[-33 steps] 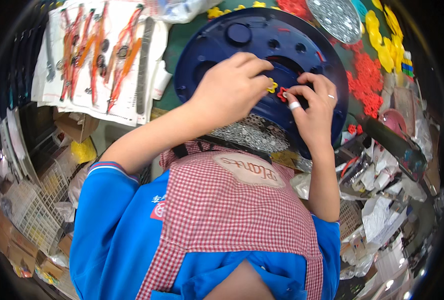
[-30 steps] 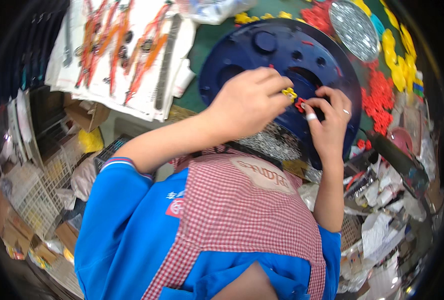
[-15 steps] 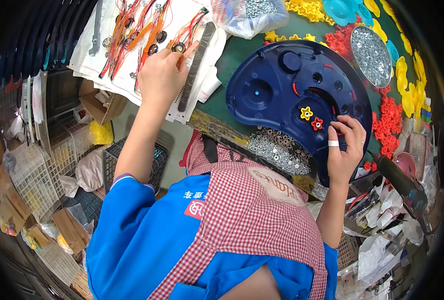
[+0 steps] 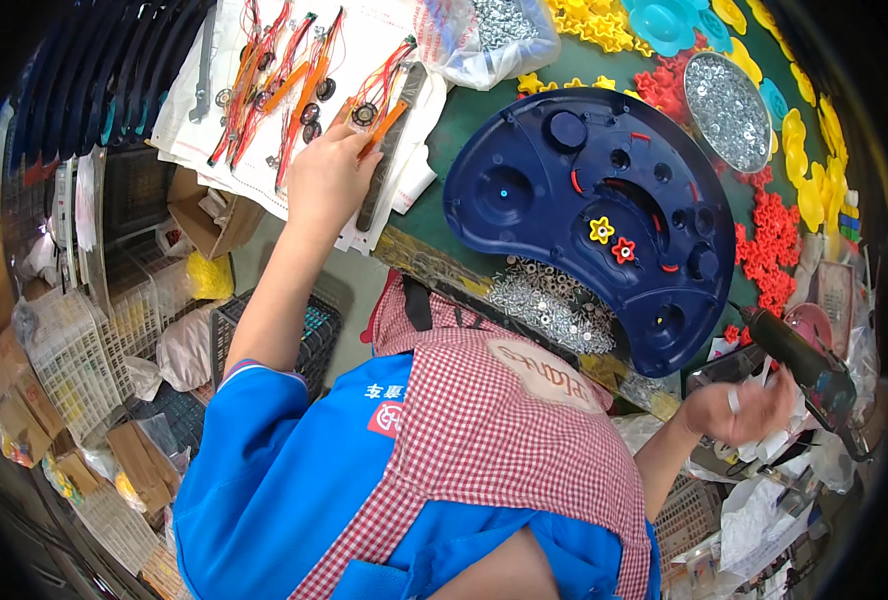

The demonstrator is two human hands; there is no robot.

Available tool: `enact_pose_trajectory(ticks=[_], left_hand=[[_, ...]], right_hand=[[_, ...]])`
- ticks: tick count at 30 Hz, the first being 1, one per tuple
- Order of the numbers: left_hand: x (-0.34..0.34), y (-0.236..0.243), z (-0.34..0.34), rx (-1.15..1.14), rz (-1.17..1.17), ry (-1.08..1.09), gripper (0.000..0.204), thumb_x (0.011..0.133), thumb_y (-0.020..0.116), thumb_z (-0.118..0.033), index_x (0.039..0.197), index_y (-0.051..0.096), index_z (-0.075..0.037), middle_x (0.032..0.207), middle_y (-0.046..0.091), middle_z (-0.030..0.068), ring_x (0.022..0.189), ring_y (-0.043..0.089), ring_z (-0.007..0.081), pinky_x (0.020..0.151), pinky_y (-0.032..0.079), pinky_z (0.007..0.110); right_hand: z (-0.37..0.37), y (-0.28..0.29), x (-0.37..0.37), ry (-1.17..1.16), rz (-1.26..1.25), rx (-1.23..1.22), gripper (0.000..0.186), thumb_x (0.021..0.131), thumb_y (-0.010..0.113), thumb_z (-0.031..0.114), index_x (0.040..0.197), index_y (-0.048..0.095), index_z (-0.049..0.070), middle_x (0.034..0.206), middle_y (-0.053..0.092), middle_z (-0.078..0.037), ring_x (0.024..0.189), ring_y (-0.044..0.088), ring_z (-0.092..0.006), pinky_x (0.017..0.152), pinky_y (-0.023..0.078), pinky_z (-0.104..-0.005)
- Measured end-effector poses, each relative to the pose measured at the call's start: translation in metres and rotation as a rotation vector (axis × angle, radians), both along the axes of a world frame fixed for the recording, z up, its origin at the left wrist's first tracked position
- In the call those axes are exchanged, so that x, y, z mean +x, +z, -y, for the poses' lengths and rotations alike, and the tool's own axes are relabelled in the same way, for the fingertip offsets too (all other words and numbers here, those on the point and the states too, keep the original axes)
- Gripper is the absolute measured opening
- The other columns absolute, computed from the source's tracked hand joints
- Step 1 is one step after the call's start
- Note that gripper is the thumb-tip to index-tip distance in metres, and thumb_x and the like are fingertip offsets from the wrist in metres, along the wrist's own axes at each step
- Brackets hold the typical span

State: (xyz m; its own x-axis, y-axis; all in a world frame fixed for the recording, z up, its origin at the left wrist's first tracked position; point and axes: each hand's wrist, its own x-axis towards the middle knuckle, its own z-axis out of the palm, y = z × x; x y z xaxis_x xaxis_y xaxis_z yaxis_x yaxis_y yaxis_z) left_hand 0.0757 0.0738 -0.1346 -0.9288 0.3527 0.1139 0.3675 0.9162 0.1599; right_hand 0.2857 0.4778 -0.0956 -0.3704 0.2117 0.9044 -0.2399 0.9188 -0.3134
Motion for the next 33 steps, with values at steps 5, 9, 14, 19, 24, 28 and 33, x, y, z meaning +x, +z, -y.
enact_pose_trajectory(ticks=[5,9,14,19,24,28,33], left_hand=[[-0.01,-0.002,0.001,-0.021,-0.024,0.033,0.014,0.083,0.068,-0.018,0.091,0.073,-0.008,0.083,0.069,0.0073,0.082,0.068,0.0269,0.07,0.054,0.038],[-0.032,0.083,0.02,0.834,0.297,0.457,0.01,0.087,0.067,-0.011,0.094,0.071,-0.004,0.089,0.067,0.003,0.072,0.054,0.0091,0.068,0.045,0.027],[-0.037,0.186,0.037,1.18,-0.81,-0.008,0.019,0.097,0.056,-0.01,0.088,0.062,0.005,0.083,0.069,0.0171,0.056,0.058,0.0112,0.045,0.039,0.017],[-0.075,0.174,0.034,1.058,-0.569,-0.177,0.013,0.092,0.064,-0.004,0.103,0.065,0.003,0.091,0.072,0.0152,0.073,0.065,0.0117,0.066,0.053,0.02],[-0.089,0.177,0.052,1.004,-0.66,-0.023,0.02,0.091,0.067,-0.005,0.109,0.063,0.004,0.093,0.073,0.0133,0.079,0.068,0.0145,0.07,0.053,0.021],[-0.099,0.186,0.053,0.874,-0.419,-0.063,0.026,0.089,0.07,-0.004,0.112,0.063,0.006,0.099,0.073,0.0144,0.085,0.07,0.0161,0.074,0.054,0.022],[-0.11,0.194,0.055,1.01,-0.468,-0.044,0.016,0.095,0.059,-0.007,0.103,0.064,0.006,0.089,0.068,0.0137,0.085,0.067,0.0219,0.083,0.054,0.034]], right_hand=[[-0.044,0.002,0.017,-0.235,-0.122,-0.111,0.062,0.093,0.051,0.031,0.135,0.031,-0.01,0.132,0.044,-0.025,0.12,0.048,-0.0329,0.097,0.045,-0.0419],[-0.054,-0.01,0.004,-0.077,-0.062,-0.295,0.077,0.095,0.051,0.048,0.14,0.027,-0.009,0.135,0.044,-0.027,0.122,0.05,-0.0364,0.097,0.046,-0.0425],[-0.089,-0.046,-0.007,0.144,0.129,-0.561,0.078,0.093,0.051,0.054,0.137,0.032,-0.008,0.112,0.058,-0.026,0.103,0.059,-0.0353,0.088,0.05,-0.0427],[-0.084,-0.041,-0.015,0.031,0.078,-0.626,0.076,0.091,0.051,0.06,0.12,0.045,-0.009,0.087,0.061,-0.024,0.079,0.062,-0.0326,0.075,0.052,-0.0413],[-0.097,-0.013,0.026,0.074,0.123,-0.714,0.078,0.088,0.048,0.069,0.097,0.052,-0.009,0.083,0.06,-0.021,0.074,0.062,-0.0305,0.068,0.052,-0.0387],[-0.074,-0.003,0.026,0.009,0.076,-0.673,0.079,0.087,0.048,0.07,0.105,0.052,-0.006,0.084,0.059,-0.018,0.073,0.06,-0.0293,0.068,0.052,-0.0371],[-0.066,-0.002,0.039,0.044,0.095,-0.858,0.08,0.082,0.052,0.073,0.104,0.055,-0.004,0.085,0.058,-0.014,0.079,0.057,-0.0269,0.075,0.046,-0.0385]])
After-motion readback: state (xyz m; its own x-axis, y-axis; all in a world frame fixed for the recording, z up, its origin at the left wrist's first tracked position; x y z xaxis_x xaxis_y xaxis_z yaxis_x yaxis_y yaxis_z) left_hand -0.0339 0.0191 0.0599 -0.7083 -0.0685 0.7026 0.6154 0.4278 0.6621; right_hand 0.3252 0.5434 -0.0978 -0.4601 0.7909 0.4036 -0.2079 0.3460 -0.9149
